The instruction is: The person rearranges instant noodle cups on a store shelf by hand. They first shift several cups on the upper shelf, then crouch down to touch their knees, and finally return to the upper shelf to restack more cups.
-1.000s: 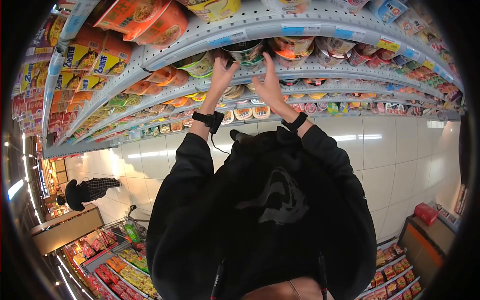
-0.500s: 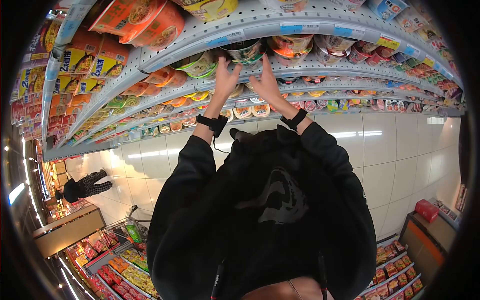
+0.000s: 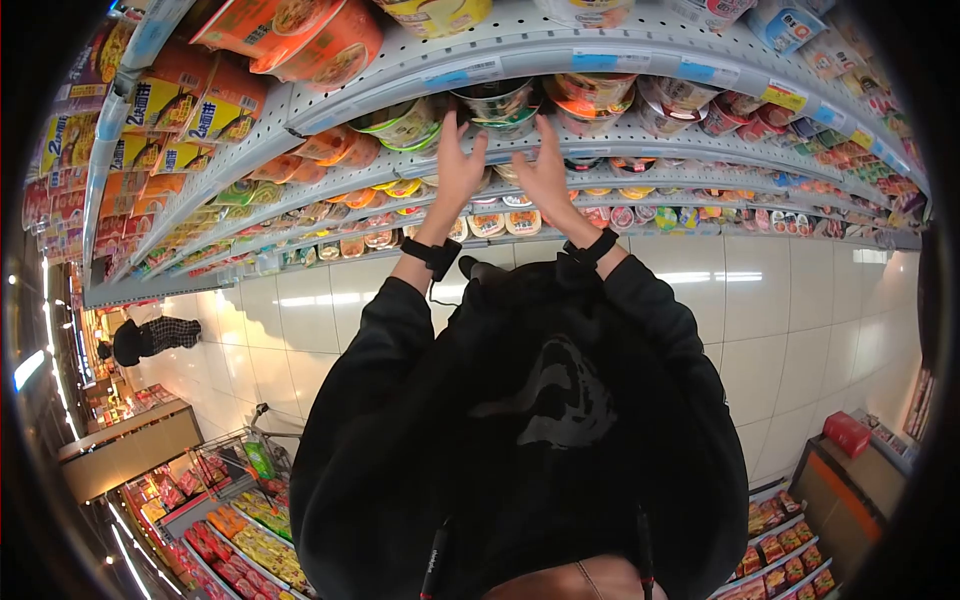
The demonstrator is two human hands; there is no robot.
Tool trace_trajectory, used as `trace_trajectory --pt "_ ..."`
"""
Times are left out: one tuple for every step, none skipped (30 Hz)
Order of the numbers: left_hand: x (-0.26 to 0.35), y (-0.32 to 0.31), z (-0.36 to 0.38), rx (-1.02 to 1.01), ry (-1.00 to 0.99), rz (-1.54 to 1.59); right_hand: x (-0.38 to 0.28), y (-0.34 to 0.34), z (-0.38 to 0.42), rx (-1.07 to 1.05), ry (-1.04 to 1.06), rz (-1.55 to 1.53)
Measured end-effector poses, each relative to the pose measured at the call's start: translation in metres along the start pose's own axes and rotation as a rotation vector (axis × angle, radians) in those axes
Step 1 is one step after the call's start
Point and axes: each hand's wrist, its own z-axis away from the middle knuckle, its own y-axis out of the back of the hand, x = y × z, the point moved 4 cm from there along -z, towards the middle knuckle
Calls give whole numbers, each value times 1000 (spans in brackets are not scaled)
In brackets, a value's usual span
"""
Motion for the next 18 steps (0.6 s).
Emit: trace_trajectory --pt "2 6 8 93 20 -30 -5 4 4 47 -10 20" --pt "1 12 14 96 23 -36 -1 5 6 43 -12 15" --pt "3 22 20 123 -37 -90 1 8 8 38 16 34" --pt "5 31 27 149 -95 -143 3 8 10 34 43 52" --pt "4 42 36 230 -76 -167 6 5 11 29 39 48" --pt "-1 53 38 231 -72 -171 4 0 11 -82 37 -25" --pt "-9 71 40 326 -26 -185 2 -5 11 -192 36 -97" --pt "-18 88 43 422 23 -199 0 -9 12 -198 32 -98" --pt "-19 97 41 429 28 -201 -5 -20 13 -279 50 -107" --pt "-19 108 35 482 26 -132 -12 -30 13 -362 73 -115" --pt "-19 118 31 538 24 -65 -18 -38 11 -376 76 -116" --pt "-21 126 27 555 29 -68 -28 -45 10 -399 89 -114" --pt "-26 131 20 506 38 6 -35 -51 9 -425 103 -111" --pt "-32 136 12 456 46 80 -37 -60 7 -445 107 -111" --pt "-43 141 4 377 43 123 -39 -66 2 -385 194 -51" --pt "-48 147 0 396 52 120 -45 -71 -1 -323 279 9" --pt "-54 149 -5 287 95 108 -46 -77 -5 -368 211 21" --pt "-54 150 -11 175 129 98 -44 -85 -9 -381 218 23"
